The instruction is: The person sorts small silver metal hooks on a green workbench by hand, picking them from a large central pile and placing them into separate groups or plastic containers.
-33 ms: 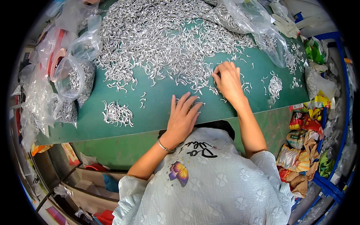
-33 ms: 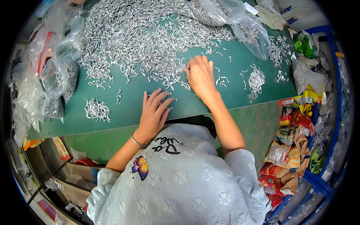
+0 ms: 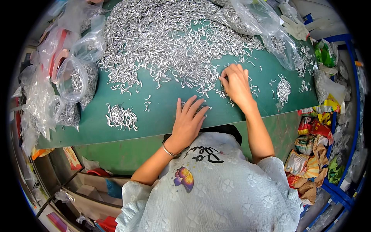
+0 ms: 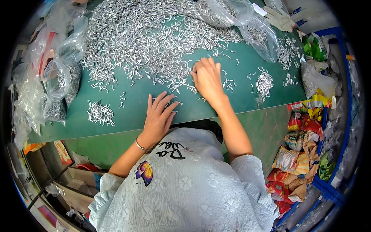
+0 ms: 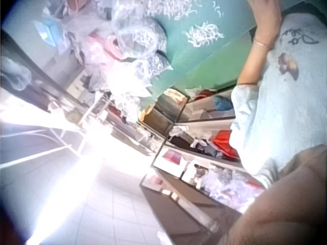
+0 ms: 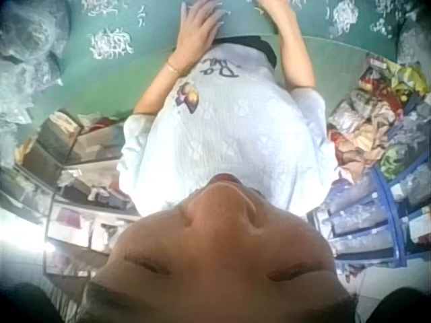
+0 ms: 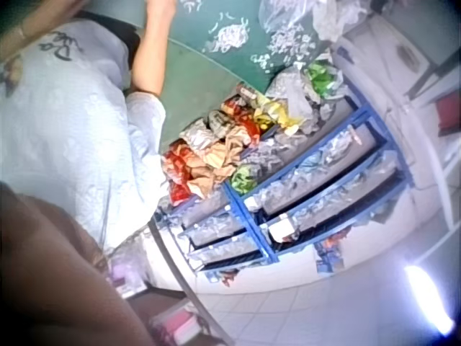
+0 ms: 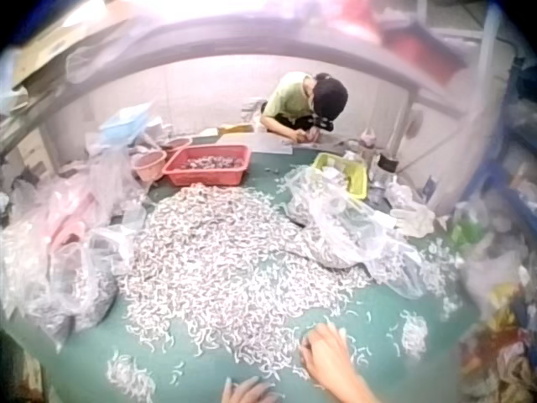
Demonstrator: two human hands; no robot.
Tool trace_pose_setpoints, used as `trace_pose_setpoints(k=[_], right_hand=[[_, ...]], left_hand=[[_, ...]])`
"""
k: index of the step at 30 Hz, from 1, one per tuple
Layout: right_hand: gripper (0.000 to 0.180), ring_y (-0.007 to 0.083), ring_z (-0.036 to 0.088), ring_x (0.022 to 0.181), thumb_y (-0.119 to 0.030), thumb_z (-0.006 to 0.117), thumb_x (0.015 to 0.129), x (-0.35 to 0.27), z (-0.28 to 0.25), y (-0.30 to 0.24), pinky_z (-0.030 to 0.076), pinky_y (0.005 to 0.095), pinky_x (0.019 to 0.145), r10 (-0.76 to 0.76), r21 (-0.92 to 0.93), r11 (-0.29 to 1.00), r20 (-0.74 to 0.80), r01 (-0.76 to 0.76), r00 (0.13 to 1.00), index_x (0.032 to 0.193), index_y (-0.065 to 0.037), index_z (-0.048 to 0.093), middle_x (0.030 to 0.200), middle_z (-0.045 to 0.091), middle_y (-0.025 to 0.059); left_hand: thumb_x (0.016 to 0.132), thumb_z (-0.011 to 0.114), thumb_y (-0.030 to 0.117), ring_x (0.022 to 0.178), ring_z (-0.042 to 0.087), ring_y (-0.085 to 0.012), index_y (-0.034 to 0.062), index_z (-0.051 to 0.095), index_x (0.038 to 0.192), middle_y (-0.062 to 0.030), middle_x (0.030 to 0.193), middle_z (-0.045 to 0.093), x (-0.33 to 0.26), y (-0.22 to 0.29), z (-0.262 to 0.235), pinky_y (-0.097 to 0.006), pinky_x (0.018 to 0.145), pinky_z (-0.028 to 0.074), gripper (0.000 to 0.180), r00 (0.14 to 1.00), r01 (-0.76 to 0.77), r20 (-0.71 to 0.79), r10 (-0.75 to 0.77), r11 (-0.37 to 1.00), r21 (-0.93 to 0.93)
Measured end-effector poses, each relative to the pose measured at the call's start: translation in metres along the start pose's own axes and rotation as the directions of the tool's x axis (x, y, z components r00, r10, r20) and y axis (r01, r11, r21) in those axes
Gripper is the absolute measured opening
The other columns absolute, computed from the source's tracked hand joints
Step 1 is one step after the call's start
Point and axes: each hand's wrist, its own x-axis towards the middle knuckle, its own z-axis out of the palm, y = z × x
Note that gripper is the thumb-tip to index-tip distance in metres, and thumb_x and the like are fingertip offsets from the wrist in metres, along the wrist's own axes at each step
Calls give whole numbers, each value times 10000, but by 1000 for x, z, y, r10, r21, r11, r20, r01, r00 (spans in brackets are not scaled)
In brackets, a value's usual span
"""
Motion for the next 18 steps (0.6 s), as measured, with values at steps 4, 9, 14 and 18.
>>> trace_pose_setpoints(k=[4, 9, 14, 18], right_hand=[[83, 273, 508, 893, -90, 691, 783, -17, -16, -23, 346, 400, 766, -52, 110, 993, 118, 39, 992, 781, -73, 609, 857, 564, 76], [85, 264, 503, 884, -68, 677, 780, -35, 1, -36, 356, 388, 782, -194, 110, 976, 79, 185, 978, 773, -47, 595, 849, 540, 80], [96, 271, 498, 875, -75, 686, 780, -43, -9, -43, 371, 388, 764, -260, 135, 961, 129, 243, 957, 797, -45, 596, 857, 542, 86], [119, 335, 584, 863, -86, 664, 838, -56, -1, -50, 469, 429, 717, -63, 296, 955, 186, 5, 981, 878, -8, 584, 899, 573, 108]], left_hand=[[826, 637, -23, 1304, 435, -360, 42, 526, 1261, -140, 1321, 505, -12, -3, -4, -584, 1117, 235, 454, 984, 120, -116, -139, 980, -156], [843, 599, -63, 1302, 438, -377, 9, 490, 1288, -188, 1318, 500, -16, -6, -6, -548, 1132, 240, 464, 956, 146, -219, -194, 965, -219], [845, 587, -78, 1267, 470, -383, -8, 495, 1270, -205, 1297, 514, -27, -6, -12, -484, 1091, 326, 441, 927, 173, -292, -235, 960, -222], [814, 635, -74, 1189, 510, -371, -15, 514, 1245, -205, 1260, 525, -49, -1, -13, -429, 1011, 398, 452, 886, 248, -337, -319, 939, -238]])
